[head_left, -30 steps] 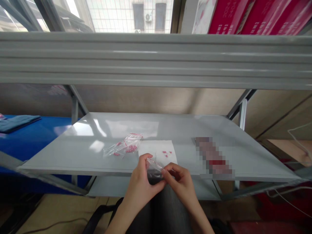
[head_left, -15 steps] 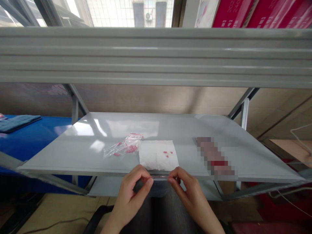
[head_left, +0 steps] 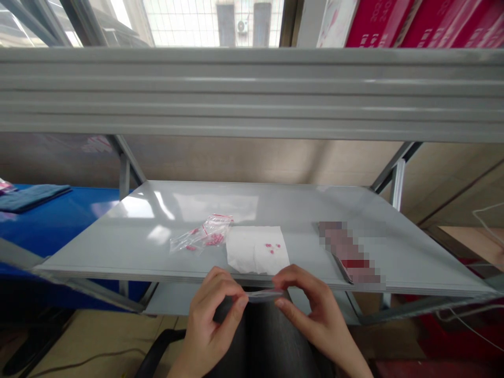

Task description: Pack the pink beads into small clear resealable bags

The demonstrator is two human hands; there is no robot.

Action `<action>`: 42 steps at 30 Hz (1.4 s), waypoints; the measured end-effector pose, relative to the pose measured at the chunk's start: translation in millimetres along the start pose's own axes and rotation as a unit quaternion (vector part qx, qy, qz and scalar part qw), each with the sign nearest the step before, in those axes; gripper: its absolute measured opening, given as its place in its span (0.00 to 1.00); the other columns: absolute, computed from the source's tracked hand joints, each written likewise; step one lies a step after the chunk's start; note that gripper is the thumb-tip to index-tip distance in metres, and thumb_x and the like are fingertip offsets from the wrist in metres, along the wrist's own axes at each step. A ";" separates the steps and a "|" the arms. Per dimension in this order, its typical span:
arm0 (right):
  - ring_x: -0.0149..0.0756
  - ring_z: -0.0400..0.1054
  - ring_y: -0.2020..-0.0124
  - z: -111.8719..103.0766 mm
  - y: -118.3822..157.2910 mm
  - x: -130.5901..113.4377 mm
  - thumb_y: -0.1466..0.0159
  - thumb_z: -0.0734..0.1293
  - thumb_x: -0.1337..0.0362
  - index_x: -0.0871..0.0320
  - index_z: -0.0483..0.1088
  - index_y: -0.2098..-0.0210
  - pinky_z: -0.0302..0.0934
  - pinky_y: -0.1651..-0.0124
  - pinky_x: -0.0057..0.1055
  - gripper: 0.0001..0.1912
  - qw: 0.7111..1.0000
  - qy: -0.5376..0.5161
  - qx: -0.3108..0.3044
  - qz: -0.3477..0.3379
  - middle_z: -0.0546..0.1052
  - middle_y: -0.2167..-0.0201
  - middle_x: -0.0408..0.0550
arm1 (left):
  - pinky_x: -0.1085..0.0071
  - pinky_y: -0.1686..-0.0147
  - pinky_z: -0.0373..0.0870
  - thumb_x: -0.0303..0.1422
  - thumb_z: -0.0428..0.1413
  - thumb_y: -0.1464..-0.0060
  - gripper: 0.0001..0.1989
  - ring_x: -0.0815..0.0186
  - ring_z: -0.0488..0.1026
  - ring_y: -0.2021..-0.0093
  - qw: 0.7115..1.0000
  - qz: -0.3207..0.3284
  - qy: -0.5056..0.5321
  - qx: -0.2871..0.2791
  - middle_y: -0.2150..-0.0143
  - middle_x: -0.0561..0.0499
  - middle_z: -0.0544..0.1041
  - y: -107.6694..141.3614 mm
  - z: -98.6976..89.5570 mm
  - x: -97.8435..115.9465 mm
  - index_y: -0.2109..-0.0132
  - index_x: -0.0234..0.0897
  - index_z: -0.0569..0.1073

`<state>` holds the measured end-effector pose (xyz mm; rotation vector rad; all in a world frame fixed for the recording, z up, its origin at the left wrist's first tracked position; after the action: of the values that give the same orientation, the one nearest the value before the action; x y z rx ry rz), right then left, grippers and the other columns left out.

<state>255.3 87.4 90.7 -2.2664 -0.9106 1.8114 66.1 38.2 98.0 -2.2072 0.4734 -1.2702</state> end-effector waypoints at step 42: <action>0.40 0.68 0.63 19.5 5.8 -26.1 0.35 0.63 0.78 0.55 0.64 0.64 0.56 0.55 0.40 0.10 0.955 0.243 0.019 -0.171 0.74 0.70 0.44 | 0.71 0.70 0.67 0.19 0.55 0.46 0.13 0.66 0.74 0.71 0.989 -0.037 -0.130 -0.057 0.74 0.56 0.76 -9.7 -0.9 9.3 0.73 0.40 0.75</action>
<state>236.8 64.0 104.9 -2.2008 -1.0667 1.0539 70.3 40.6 110.7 -2.4640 0.3733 -0.9908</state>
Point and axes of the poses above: each hand's wrist, its own y-axis away from the middle knuckle, its own z-axis out of the palm, x = y × z, the point moved 4 cm from there along -y, towards the middle knuckle
